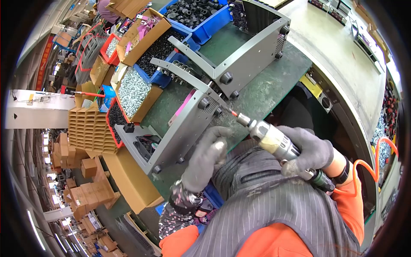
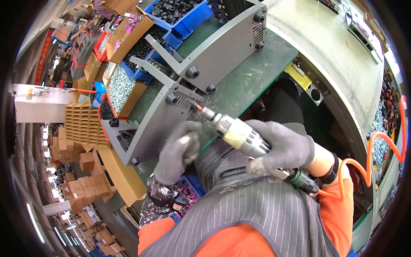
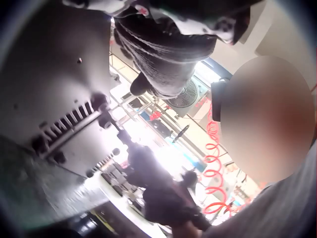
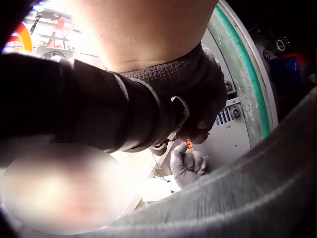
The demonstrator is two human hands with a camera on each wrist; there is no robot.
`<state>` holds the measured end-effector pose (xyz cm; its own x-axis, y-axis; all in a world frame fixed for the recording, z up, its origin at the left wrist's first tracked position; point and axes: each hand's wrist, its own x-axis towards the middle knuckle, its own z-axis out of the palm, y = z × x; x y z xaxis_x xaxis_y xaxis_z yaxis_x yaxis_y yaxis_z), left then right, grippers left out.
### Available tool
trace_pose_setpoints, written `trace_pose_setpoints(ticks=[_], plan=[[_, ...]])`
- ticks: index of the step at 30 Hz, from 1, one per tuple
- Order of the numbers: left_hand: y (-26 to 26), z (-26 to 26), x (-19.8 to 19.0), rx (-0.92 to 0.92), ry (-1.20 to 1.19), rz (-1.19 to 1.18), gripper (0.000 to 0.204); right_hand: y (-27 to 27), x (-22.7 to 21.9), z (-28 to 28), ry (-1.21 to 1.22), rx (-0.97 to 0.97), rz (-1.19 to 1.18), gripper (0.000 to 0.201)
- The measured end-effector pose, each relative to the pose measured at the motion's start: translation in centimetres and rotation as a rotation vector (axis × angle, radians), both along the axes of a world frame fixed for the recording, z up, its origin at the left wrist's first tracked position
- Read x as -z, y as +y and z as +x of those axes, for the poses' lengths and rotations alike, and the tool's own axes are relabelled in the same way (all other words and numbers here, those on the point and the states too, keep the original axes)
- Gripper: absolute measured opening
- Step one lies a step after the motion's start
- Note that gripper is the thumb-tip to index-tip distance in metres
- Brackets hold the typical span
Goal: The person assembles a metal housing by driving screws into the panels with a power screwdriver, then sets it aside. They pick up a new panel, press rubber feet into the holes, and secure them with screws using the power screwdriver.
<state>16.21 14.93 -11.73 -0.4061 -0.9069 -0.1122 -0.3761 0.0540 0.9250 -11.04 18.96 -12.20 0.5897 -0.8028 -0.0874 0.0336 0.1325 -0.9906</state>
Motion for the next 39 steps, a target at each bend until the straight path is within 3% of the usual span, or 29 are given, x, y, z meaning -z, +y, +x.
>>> trace_pose_setpoints(ticks=[2, 4, 6, 9, 10, 12, 15, 25, 27, 30, 33, 35, 39], plan=[[-0.2, 0.1, 4.9, -0.232, 0.815, 0.928, 0.032, 0.4, 0.8, -0.3, 0.012, -0.010, -0.100, 0.059], [-0.9, -0.2, 5.6, -0.224, 0.844, 0.963, 0.032, 0.6, -0.3, -0.7, 0.040, -0.076, 0.291, 0.063], [-1.3, -0.2, 6.4, -0.217, 0.873, 0.993, 0.031, 0.7, -0.1, -0.7, 0.072, -0.083, 0.279, 0.065], [-1.8, 0.0, 8.4, 0.127, 1.274, 0.941, 0.028, 0.8, -0.3, -0.6, 0.074, -0.075, 0.389, 0.066], [-1.9, -0.8, 7.4, 0.127, 1.273, 0.940, 0.028, 0.8, -0.1, -0.5, 0.055, -0.067, 0.390, 0.067], [-1.8, -2.3, 4.8, -0.347, 0.990, 0.920, 0.026, 0.9, 0.3, -0.5, 0.032, -0.060, 0.394, 0.068], [-1.8, -1.6, 5.2, -0.260, 0.997, 0.935, 0.025, 0.8, 0.7, -0.6, 0.011, -0.053, 0.410, 0.069], [-1.3, -0.7, 6.3, -0.318, 0.986, 0.782, 0.028, 0.3, 0.2, 0.2, 0.029, -0.132, 0.384, 0.066], [-1.2, -0.4, 6.8, -0.235, 1.165, 0.795, 0.028, 0.1, 0.0, 0.5, 0.033, -0.149, 0.410, 0.066], [-1.2, -0.8, 6.4, -0.252, 1.297, 0.827, 0.027, -0.1, -0.1, 0.8, 0.025, -0.137, 0.271, 0.067], [-1.0, -1.2, 6.4, -0.219, 1.408, 0.880, 0.026, -0.4, -0.5, 0.7, 0.124, -0.221, 0.439, 0.070], [-0.9, -1.4, 6.7, -0.157, 1.430, 0.859, 0.025, -0.2, 0.0, 0.9, 0.124, -0.194, 0.271, 0.070], [-1.0, -1.6, 7.0, -0.082, 1.429, 0.781, 0.026, 0.0, -0.1, 0.9, 0.135, -0.173, 0.277, 0.069]])
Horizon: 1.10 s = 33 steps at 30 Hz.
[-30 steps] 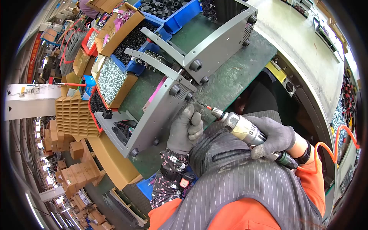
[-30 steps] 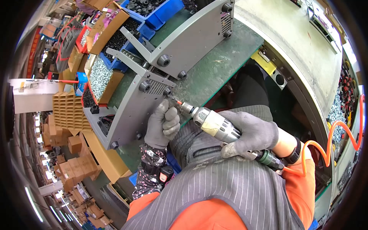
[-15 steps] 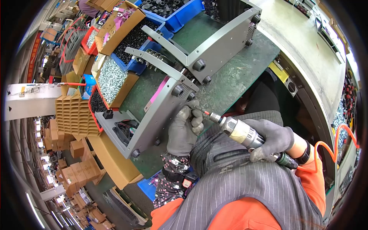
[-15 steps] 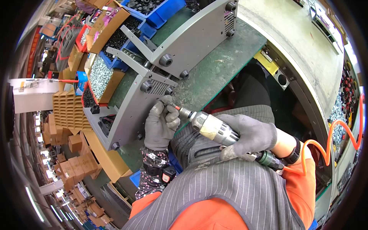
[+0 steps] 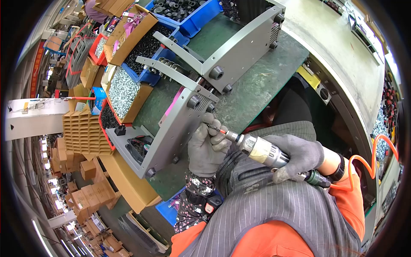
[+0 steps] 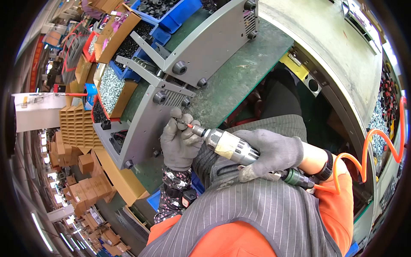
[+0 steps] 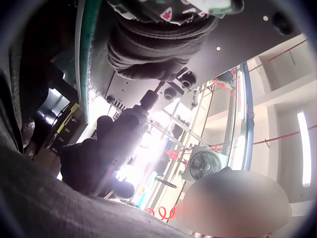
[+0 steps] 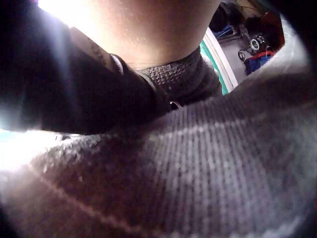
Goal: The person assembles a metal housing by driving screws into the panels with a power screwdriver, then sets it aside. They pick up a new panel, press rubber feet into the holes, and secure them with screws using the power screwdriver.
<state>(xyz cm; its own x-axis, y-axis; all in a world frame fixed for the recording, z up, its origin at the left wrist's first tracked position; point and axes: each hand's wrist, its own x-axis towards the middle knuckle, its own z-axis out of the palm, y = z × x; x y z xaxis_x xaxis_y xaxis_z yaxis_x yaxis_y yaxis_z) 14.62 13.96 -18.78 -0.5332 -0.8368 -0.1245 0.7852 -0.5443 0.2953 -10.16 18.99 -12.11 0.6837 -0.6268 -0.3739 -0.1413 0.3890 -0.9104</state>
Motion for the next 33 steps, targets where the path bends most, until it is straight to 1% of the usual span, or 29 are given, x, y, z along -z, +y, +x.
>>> trace_pose_setpoints(ticks=[3, 4, 6, 8, 10, 12, 13, 14, 15, 16, 17, 18, 19, 21, 22, 23, 24, 25, 27, 29, 30, 31, 33], plan=[[0.1, -0.1, -0.3, 0.007, -0.051, 0.001, 0.029, 0.2, -0.1, -0.1, -0.030, 0.025, 0.029, 0.068], [0.2, -0.1, -0.6, 0.008, -0.053, 0.002, 0.029, 0.2, -0.2, -0.2, 0.012, 0.009, 0.007, 0.067], [0.5, 0.0, -1.1, -0.050, -0.247, 0.057, 0.031, 0.3, -0.5, -0.3, 0.052, -0.008, -0.014, 0.067], [0.6, 0.0, -1.6, -0.061, -0.268, 0.076, 0.031, 0.2, -0.9, -0.1, 0.099, 0.003, -0.107, 0.067], [0.6, -0.1, -1.8, -0.070, -0.289, 0.094, 0.032, -0.1, -1.1, 0.0, 0.106, -0.019, -0.101, 0.069], [0.7, -0.4, -1.8, -0.126, -0.234, 0.093, 0.031, -0.2, -0.4, -0.1, 0.112, -0.042, -0.094, 0.070], [0.7, -0.6, -1.7, -0.125, -0.238, 0.093, 0.031, -0.1, 1.0, -0.1, -0.104, -0.021, 0.039, 0.070], [0.7, -0.7, -1.4, -0.073, -0.093, 0.021, 0.030, 0.0, 2.0, -0.2, -0.319, 0.000, 0.172, 0.070], [0.7, -0.8, -1.2, -0.020, 0.053, -0.052, 0.030, 0.1, 2.3, -0.5, -0.321, 0.000, 0.171, 0.070], [0.6, -0.8, -1.3, -0.018, 0.051, -0.052, 0.030, 0.3, 2.5, -0.7, -0.423, -0.009, 0.319, 0.069], [0.7, -0.8, -1.7, -0.012, -0.032, -0.076, 0.030, 0.4, 2.7, -0.9, -0.524, -0.017, 0.469, 0.068], [0.7, -0.7, -2.0, -0.007, -0.115, -0.102, 0.031, 0.2, 1.5, -0.7, -0.495, 0.028, 0.385, 0.063], [0.6, -0.6, -2.2, -0.005, -0.115, -0.102, 0.031, 0.3, 1.9, -0.8, -0.496, 0.029, 0.385, 0.063], [0.8, 0.2, -3.0, 0.310, -0.628, -0.038, 0.039, 0.5, 3.2, -0.9, -0.286, 0.118, 0.126, 0.059], [1.0, 0.4, -4.6, 0.403, -0.965, -0.163, 0.044, 0.2, 2.9, -0.9, -0.237, 0.137, 0.079, 0.054], [0.7, 0.6, -6.0, 0.402, -0.966, -0.164, 0.044, 0.0, 3.5, -0.5, -0.235, 0.231, -0.080, 0.050], [0.4, 0.8, -7.3, 0.213, -1.331, -0.729, 0.044, -0.2, 3.3, -0.7, -0.216, 0.232, -0.004, 0.051], [0.2, 1.2, -8.8, -0.020, -1.638, -1.316, 0.044, -0.4, 3.1, -0.9, -0.197, 0.231, 0.075, 0.051], [-0.6, 1.6, -12.8, -0.322, -1.916, -1.481, 0.039, -0.6, 2.9, -0.7, -0.191, 0.230, 0.074, 0.053], [-2.3, 0.9, -16.1, -0.240, -2.312, -1.461, 0.038, -0.9, 2.8, -0.4, -0.182, 0.231, 0.060, 0.054], [-3.4, 1.0, -16.4, -0.110, -2.405, -1.349, 0.041, -1.0, 2.8, -0.1, -0.206, 0.238, 0.054, 0.054], [-4.4, 1.4, -15.9, -0.118, -2.408, -1.350, 0.041, -1.1, 2.8, 0.1, -0.229, 0.247, 0.046, 0.054], [-6.1, 2.6, -14.1, 0.290, -2.187, -1.210, 0.044, -1.3, 3.2, 0.5, -0.229, 0.252, 0.030, 0.054]])
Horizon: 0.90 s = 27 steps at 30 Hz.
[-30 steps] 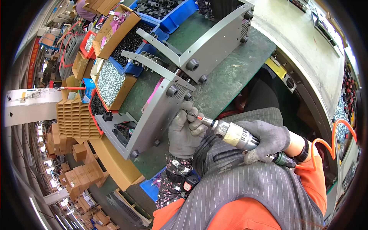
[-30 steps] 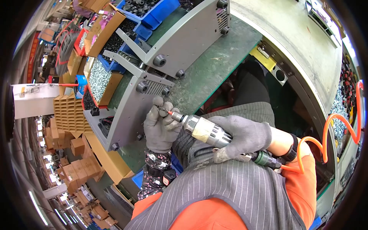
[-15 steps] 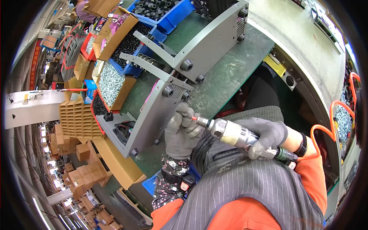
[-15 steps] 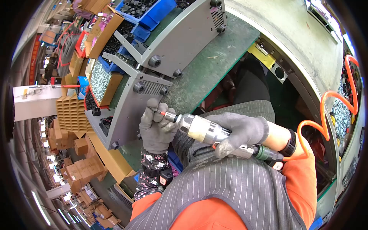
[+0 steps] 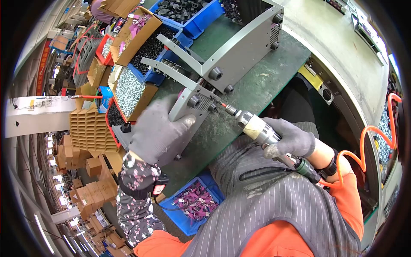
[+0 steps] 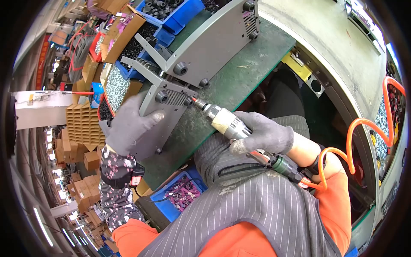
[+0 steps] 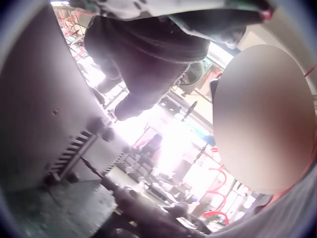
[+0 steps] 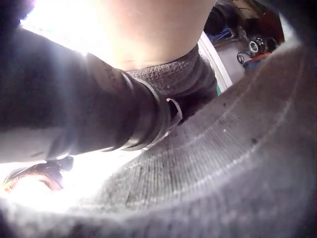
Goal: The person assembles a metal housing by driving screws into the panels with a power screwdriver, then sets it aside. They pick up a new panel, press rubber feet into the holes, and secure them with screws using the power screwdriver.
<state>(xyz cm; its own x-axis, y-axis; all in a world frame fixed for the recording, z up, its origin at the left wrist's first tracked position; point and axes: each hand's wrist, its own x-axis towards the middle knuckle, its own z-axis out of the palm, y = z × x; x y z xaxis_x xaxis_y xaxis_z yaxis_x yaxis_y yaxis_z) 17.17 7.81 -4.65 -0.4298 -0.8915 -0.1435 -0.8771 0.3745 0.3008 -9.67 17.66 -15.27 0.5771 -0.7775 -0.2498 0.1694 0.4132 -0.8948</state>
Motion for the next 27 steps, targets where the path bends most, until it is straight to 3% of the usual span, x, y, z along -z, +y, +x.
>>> trace_pose_setpoints(ticks=[1, 4, 14, 17, 19, 20, 22, 24, 25, 26, 27], plan=[[-0.8, 0.3, -0.1, -0.074, 0.077, 0.317, 0.043, -0.1, 0.1, 0.2, 0.003, 0.005, -0.009, 0.054], [-1.9, 1.3, 0.7, -0.110, 0.125, 0.531, 0.039, -0.3, 0.0, 0.6, -0.081, 0.007, 0.095, 0.055], [-2.5, 1.5, 0.5, -0.055, 0.038, 0.519, 0.041, -0.3, 0.3, 1.5, 0.233, 0.061, -0.149, 0.053], [-2.2, 1.5, 0.5, -0.011, 0.022, 0.435, 0.039, -0.6, 0.1, 1.2, 0.220, 0.031, -0.186, 0.054], [-1.5, 0.9, 0.2, 0.153, 0.010, 0.061, 0.032, -0.5, -0.2, 0.9, 0.273, 0.020, -0.211, 0.055], [-0.4, 0.4, -0.3, 0.150, 0.012, 0.059, 0.032, -0.3, -0.4, 0.6, 0.275, 0.017, -0.214, 0.055], [2.8, -0.7, -1.5, 0.020, 0.062, -0.408, 0.024, 0.6, -0.7, 0.1, 0.315, -0.010, -0.209, 0.055], [6.1, -0.5, -0.8, -0.027, 0.578, 0.199, 0.019, 1.3, -0.6, -0.5, 0.266, -0.001, -0.256, 0.054], [6.7, -0.9, 0.1, -0.112, 0.726, 0.497, 0.023, 1.6, -1.0, -0.9, 0.237, -0.058, -0.156, 0.055], [6.8, -0.4, 3.2, -0.317, 1.067, 0.927, 0.028, 1.7, -1.2, -1.2, 0.207, -0.116, -0.061, 0.055], [6.8, -1.4, 5.9, -0.557, 1.289, 1.026, 0.033, 2.0, -0.6, -1.4, 0.140, -0.129, -0.029, 0.058]])
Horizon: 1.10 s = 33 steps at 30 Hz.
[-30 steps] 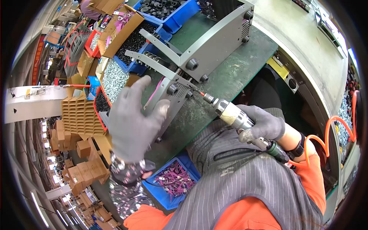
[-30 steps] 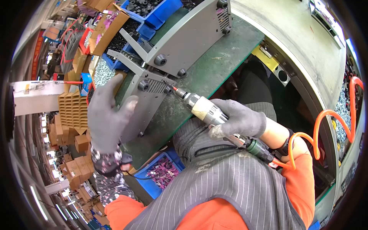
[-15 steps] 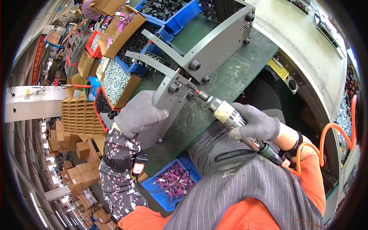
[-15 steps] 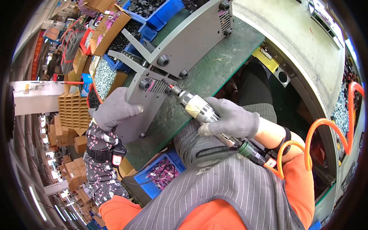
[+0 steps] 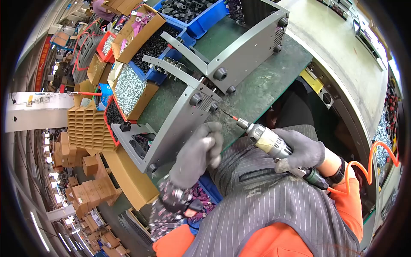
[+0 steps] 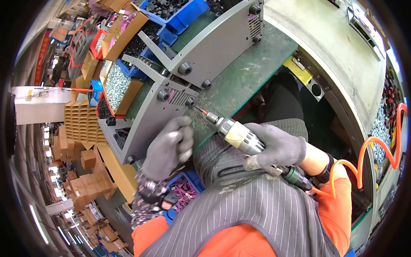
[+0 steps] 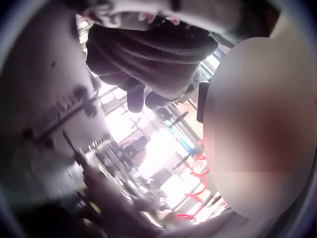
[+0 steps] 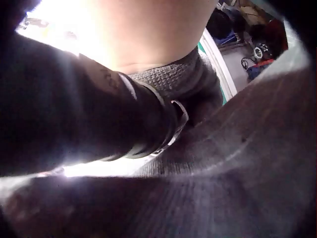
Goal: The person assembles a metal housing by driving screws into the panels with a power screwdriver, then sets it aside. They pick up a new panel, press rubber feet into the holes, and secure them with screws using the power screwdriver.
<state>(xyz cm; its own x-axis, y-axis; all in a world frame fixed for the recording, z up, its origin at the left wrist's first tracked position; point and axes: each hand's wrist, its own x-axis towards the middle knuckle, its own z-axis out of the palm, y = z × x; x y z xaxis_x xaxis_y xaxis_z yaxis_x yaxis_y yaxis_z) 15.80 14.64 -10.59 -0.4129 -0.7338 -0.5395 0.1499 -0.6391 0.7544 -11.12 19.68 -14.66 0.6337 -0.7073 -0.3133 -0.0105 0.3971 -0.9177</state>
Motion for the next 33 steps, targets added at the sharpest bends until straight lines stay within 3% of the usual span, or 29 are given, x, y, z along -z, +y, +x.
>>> trace_pose_setpoints(ticks=[1, 3, 4, 6, 11, 13, 16, 18, 21, 22, 23, 24, 26, 33], plan=[[-0.2, -0.1, 2.3, -0.001, -0.001, 0.004, 0.033, 0.0, -0.5, 0.0, -0.001, -0.001, 0.004, 0.058], [-0.8, 0.4, 6.0, -0.255, 0.217, 0.278, 0.031, -0.1, -2.0, -0.1, 0.031, -0.006, 0.137, 0.061], [-0.9, 0.9, 7.4, -0.252, 0.217, 0.285, 0.031, 0.2, -0.8, -0.4, 0.030, -0.037, 0.028, 0.063], [-0.9, 1.5, 8.9, -0.177, 0.598, 0.247, 0.031, 0.4, -1.1, -0.5, 0.021, -0.047, 0.063, 0.064], [-1.3, 0.1, 7.7, -0.255, 0.614, 0.191, 0.031, 0.6, -0.9, 0.1, -0.057, -0.058, 0.116, 0.066], [-1.2, -0.4, 7.7, -0.323, 0.607, 0.183, 0.030, 0.3, -1.7, 0.5, 0.061, -0.125, 0.128, 0.065], [-0.8, -0.2, 8.0, -0.332, 0.537, 0.140, 0.028, 0.5, -0.7, 0.3, 0.031, -0.136, 0.029, 0.066], [-0.6, 0.0, 7.6, -0.293, 0.258, -0.028, 0.029, 0.4, -0.8, 0.4, -0.011, -0.162, -0.046, 0.068], [-0.6, -0.3, 7.2, -0.330, 0.321, -0.057, 0.031, 0.2, -1.9, 0.5, -0.023, -0.183, 0.129, 0.069], [-0.6, -0.3, 7.2, -0.330, 0.320, -0.056, 0.031, 0.2, -1.2, 0.5, -0.034, -0.171, -0.066, 0.067], [-0.6, -0.2, 7.2, -0.284, 0.430, -0.044, 0.033, 0.2, -0.7, 0.5, -0.046, -0.157, -0.260, 0.066], [-0.7, 0.0, 7.1, -0.236, 0.540, -0.032, 0.036, 0.2, -0.8, 0.5, -0.049, -0.155, -0.259, 0.066], [-0.6, 0.1, 6.9, -0.176, 0.561, -0.040, 0.038, 0.2, -1.2, 0.3, 0.014, -0.187, -0.002, 0.065], [-0.5, 0.0, 5.8, 0.000, 0.526, -0.075, 0.043, 0.2, -1.3, 0.1, 0.030, -0.214, -0.016, 0.065]])
